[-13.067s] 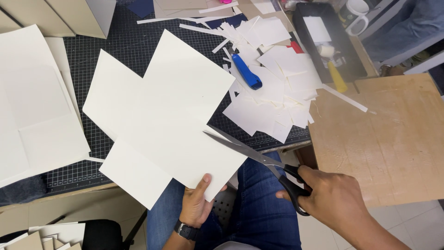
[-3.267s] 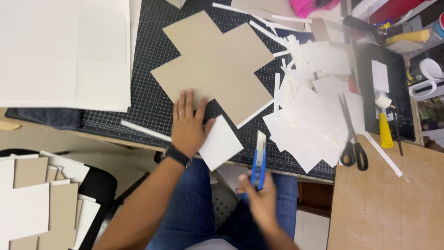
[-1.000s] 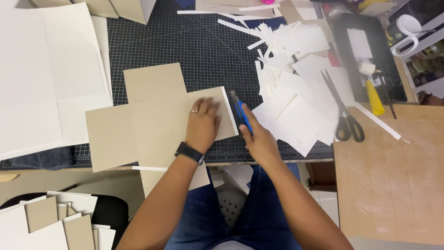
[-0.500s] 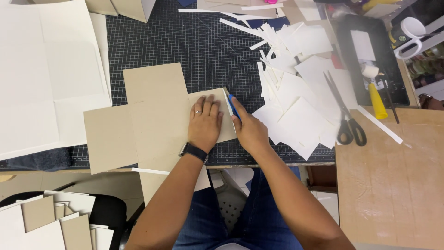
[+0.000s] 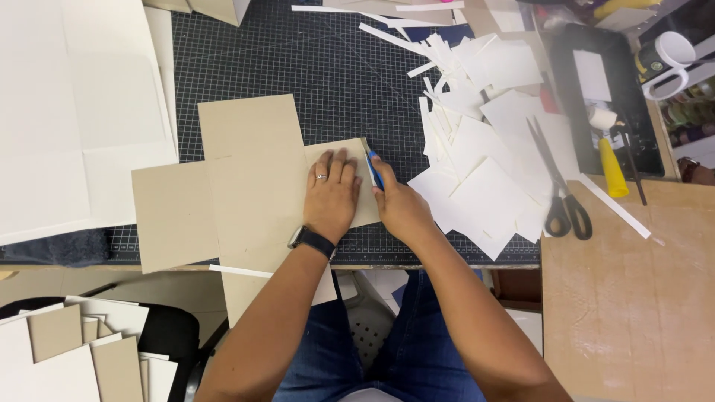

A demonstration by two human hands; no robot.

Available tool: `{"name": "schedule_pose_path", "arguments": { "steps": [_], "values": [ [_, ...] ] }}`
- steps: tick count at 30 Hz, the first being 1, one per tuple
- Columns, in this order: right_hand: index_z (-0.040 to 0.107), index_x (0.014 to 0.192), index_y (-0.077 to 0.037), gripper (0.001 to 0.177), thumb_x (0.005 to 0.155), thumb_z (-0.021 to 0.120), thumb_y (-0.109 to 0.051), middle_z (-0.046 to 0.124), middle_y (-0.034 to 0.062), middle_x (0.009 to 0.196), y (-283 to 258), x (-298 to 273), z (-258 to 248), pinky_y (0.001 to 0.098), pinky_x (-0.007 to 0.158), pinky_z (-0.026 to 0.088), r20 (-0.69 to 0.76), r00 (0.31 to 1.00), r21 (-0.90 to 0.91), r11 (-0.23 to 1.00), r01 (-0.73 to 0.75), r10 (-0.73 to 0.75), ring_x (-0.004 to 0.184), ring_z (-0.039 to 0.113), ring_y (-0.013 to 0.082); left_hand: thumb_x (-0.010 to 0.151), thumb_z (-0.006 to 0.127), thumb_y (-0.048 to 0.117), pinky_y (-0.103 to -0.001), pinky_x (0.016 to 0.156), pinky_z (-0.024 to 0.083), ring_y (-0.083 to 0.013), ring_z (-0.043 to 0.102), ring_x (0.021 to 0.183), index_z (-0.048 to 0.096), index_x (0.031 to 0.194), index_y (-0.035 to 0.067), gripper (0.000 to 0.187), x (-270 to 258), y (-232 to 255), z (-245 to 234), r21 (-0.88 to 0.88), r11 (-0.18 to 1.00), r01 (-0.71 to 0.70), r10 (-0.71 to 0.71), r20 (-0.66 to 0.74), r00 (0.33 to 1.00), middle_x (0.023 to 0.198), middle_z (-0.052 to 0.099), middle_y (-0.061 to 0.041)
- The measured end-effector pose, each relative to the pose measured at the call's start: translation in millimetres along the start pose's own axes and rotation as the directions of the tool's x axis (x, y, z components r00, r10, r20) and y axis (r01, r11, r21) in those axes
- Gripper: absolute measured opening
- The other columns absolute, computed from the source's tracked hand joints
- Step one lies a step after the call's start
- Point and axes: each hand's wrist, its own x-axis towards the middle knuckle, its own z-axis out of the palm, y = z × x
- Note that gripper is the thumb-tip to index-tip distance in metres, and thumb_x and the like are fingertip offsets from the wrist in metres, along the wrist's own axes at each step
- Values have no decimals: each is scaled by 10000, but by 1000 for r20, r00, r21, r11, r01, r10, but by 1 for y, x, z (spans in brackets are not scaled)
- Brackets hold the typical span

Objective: Cutting out cardboard templates using a utility knife and scissors on a cutting mat

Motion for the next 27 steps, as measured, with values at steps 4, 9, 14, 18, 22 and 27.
{"name": "schedule_pose_path", "arguments": {
  "steps": [4, 9, 14, 18, 22, 27],
  "values": [
    [308, 1549, -247, 480, 1080, 409, -269, 733, 269, 1084, 11, -1, 7, 531, 784, 590, 19, 1000, 16, 1000, -14, 14, 936, 755, 436, 1064, 502, 378, -481, 1199, 242, -315, 318, 1459, 541, 1400, 167, 399, -2, 1, 0, 13, 1000, -6, 6, -11, 1000, 1516, 459, -61],
    [331, 1515, -199, 445, 1077, 405, -218, 739, 275, 1012, 11, -13, 3, 422, 589, 604, 38, 999, 96, 995, -17, 14, 640, 757, 336, 1052, 529, 367, -494, 1200, 244, -324, 330, 1452, 560, 1368, 152, 383, 0, 1, 1, 21, 1000, -16, 17, -54, 998, 1504, 476, -73],
    [334, 1508, -162, 439, 1078, 405, -211, 739, 288, 974, 12, -28, 3, 442, 536, 578, 54, 999, 79, 997, 5, -9, 630, 755, 371, 1073, 501, 364, -505, 1203, 223, -320, 318, 1452, 553, 1365, 151, 365, 0, 1, -5, 19, 1000, -17, 18, -43, 999, 1498, 470, -71],
    [334, 1517, -147, 464, 1067, 435, -200, 730, 325, 1045, 5, -50, -1, 499, 569, 586, 49, 999, 71, 997, 5, -9, 765, 762, 473, 1078, 486, 361, -513, 1212, 190, -321, 292, 1463, 538, 1379, 146, 374, 0, 3, -7, 15, 1000, -16, 16, -3, 1000, 1510, 450, -77],
    [336, 1512, -144, 470, 1059, 457, -180, 719, 351, 1071, 9, -67, 1, 525, 565, 580, 50, 998, 76, 997, 21, -25, 774, 752, 503, 1080, 486, 359, -517, 1215, 174, -318, 285, 1464, 534, 1385, 145, 375, -2, 5, -9, 20, 1000, -12, 12, 9, 1000, 1509, 449, -76],
    [344, 1517, -131, 490, 1048, 476, -175, 707, 378, 1099, 8, -88, 1, 548, 583, 587, 46, 999, 109, 994, 14, -20, 810, 741, 540, 1067, 503, 366, -520, 1220, 172, -314, 288, 1467, 536, 1378, 151, 380, 1, 4, -6, 21, 1000, -2, 2, 1, 1000, 1507, 455, -69]
  ]
}}
